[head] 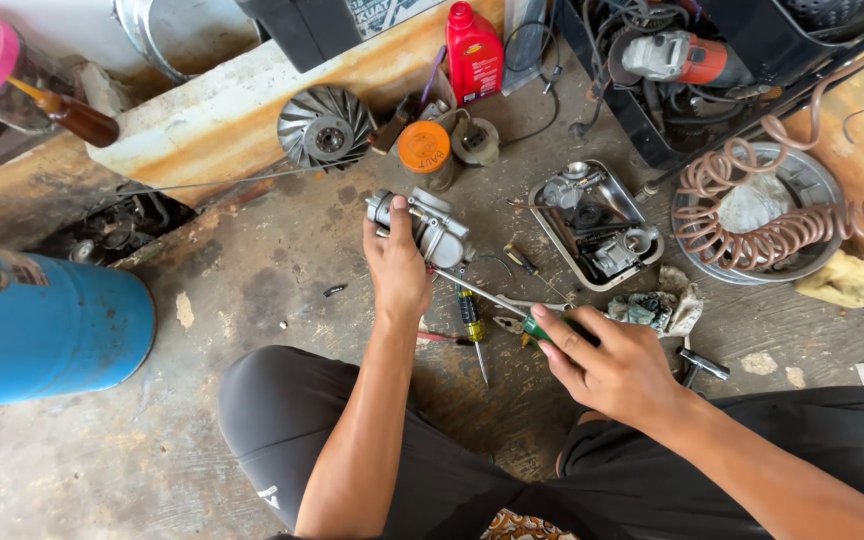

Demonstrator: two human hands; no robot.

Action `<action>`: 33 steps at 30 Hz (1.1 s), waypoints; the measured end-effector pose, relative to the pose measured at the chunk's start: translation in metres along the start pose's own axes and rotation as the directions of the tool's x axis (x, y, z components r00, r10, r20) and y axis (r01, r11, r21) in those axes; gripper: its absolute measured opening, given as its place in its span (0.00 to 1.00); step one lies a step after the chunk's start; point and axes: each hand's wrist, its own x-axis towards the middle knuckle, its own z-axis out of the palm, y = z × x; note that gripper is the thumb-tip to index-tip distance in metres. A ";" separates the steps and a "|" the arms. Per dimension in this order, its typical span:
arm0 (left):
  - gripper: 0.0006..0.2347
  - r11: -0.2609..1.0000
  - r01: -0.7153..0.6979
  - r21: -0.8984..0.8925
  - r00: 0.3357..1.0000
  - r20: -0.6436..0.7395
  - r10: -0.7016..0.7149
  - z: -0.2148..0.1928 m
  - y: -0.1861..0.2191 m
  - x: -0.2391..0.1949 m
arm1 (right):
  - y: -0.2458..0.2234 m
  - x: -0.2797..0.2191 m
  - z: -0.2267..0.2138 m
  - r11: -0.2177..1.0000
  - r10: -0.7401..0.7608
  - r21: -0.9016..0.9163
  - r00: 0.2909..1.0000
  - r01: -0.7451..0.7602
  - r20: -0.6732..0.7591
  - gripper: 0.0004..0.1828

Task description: Disassembling and inspecting a motorcycle carburetor using a screwdriver

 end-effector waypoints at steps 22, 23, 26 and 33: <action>0.17 0.972 -0.055 -0.226 0.984 0.154 0.091 0.012 0.057 -0.021 | 0.042 0.003 -0.013 0.943 0.110 0.310 0.992 -0.124 0.062 0.18; 0.17 0.967 -0.028 -0.254 0.981 0.179 0.076 0.011 0.057 -0.020 | 0.043 0.001 -0.009 0.879 0.242 0.411 0.969 -0.242 0.053 0.19; 0.18 0.964 -0.002 -0.267 0.956 0.283 0.081 0.012 0.045 -0.024 | 0.032 0.015 0.007 0.529 0.461 0.722 0.865 -0.446 0.197 0.17; 0.21 0.970 0.025 -0.244 0.854 0.510 0.106 0.023 0.026 -0.048 | 0.000 0.045 0.024 -0.016 0.494 0.858 0.742 -0.513 0.453 0.26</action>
